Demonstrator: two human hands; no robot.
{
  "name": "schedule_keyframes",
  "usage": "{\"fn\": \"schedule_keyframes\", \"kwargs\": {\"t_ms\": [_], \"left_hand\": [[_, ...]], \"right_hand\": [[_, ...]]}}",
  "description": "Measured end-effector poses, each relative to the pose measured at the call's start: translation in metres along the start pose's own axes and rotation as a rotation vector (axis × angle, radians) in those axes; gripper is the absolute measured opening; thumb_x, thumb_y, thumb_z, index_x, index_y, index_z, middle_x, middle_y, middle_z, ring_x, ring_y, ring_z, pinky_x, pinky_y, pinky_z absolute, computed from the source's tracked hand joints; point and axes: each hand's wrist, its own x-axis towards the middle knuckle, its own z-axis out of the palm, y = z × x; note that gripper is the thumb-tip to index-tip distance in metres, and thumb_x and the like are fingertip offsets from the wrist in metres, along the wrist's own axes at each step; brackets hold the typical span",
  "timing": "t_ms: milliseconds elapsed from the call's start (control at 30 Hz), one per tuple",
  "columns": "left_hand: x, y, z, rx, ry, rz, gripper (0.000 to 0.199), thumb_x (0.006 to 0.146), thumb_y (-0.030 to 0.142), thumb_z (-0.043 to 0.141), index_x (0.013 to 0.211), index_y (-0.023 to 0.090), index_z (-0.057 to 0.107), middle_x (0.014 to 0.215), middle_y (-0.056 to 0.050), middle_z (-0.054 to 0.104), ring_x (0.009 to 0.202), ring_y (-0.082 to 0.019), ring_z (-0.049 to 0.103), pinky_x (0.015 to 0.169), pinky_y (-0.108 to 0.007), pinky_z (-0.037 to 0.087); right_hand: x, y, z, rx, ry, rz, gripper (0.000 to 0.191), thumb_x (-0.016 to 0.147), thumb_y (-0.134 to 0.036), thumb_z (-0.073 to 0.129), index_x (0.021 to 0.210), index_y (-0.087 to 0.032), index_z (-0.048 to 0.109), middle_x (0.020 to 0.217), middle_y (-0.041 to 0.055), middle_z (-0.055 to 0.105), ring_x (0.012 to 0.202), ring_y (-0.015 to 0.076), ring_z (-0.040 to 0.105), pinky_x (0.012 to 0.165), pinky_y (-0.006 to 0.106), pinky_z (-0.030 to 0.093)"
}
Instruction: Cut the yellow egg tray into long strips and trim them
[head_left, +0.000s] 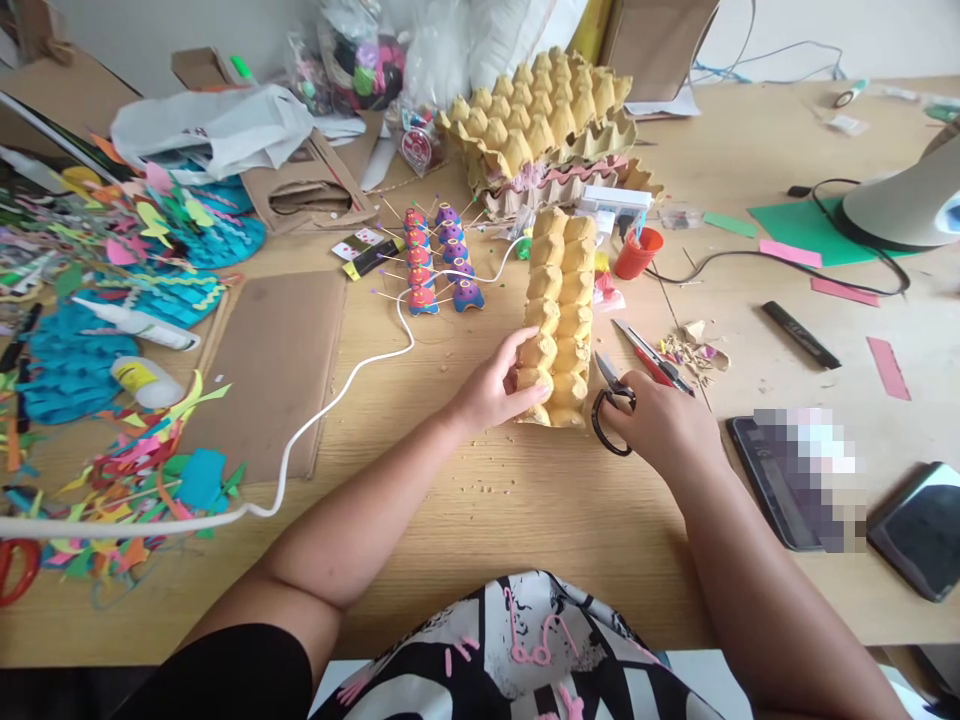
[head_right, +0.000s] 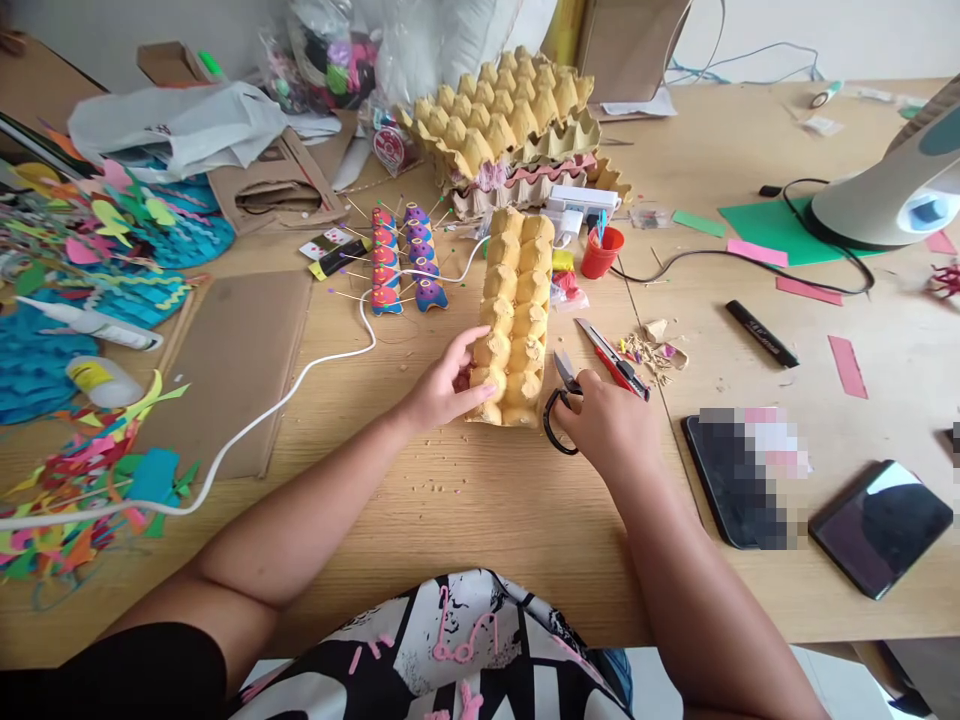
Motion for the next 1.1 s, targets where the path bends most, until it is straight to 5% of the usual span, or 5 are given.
{"fn": "schedule_keyframes", "kwargs": {"t_ms": [267,467,767,967,1100], "left_hand": [[-0.004,0.011,-0.005,0.592,0.048,0.102,0.071,0.087,0.05,0.072,0.147,0.019,0.052,0.111,-0.009,0.075,0.092,-0.021,0.07,0.081,-0.033,0.055],[-0.002,0.005,-0.007,0.781,0.091,0.178,0.069,0.082,0.062,0.074,0.137,0.022,0.062,0.094,-0.006,0.073,0.09,-0.025,0.065,0.081,-0.039,0.053],[-0.002,0.0,-0.011,0.799,0.092,0.184,0.069,0.069,0.07,0.081,0.117,0.022,0.065,0.076,-0.001,0.064,0.079,-0.022,0.059,0.073,-0.035,0.048],[0.002,-0.004,-0.016,0.806,-0.014,0.42,0.081,0.071,0.068,0.082,0.133,0.021,0.06,0.124,-0.013,0.066,0.116,-0.032,0.057,0.108,-0.05,0.045],[0.003,-0.005,-0.015,0.792,-0.028,0.417,0.069,0.076,0.056,0.082,0.134,0.024,0.059,0.129,-0.012,0.065,0.121,-0.032,0.056,0.113,-0.05,0.043]], "right_hand": [[-0.003,0.009,-0.006,-0.013,-0.037,-0.01,0.046,0.088,-0.067,0.057,0.11,-0.028,0.067,0.086,0.0057,0.074,0.075,0.0268,0.065,0.061,0.034,0.036],[0.019,0.045,0.004,0.185,0.485,0.012,0.037,0.093,-0.047,0.055,0.117,-0.024,0.07,0.118,0.016,0.071,0.103,0.0342,0.064,0.085,0.047,0.049],[0.043,0.052,0.024,0.116,0.344,0.012,0.047,0.093,-0.038,0.052,0.134,-0.019,0.067,0.13,0.0226,0.063,0.129,0.0432,0.052,0.099,0.06,0.05],[0.033,0.043,0.016,0.293,0.443,0.012,0.052,0.089,-0.029,0.053,0.138,-0.02,0.065,0.127,0.0196,0.059,0.101,0.0326,0.064,0.095,0.052,0.053],[0.025,0.032,0.016,0.461,0.572,-0.151,0.051,0.091,-0.033,0.054,0.142,-0.025,0.059,0.128,0.0162,0.06,0.111,0.0311,0.063,0.096,0.048,0.053]]}}
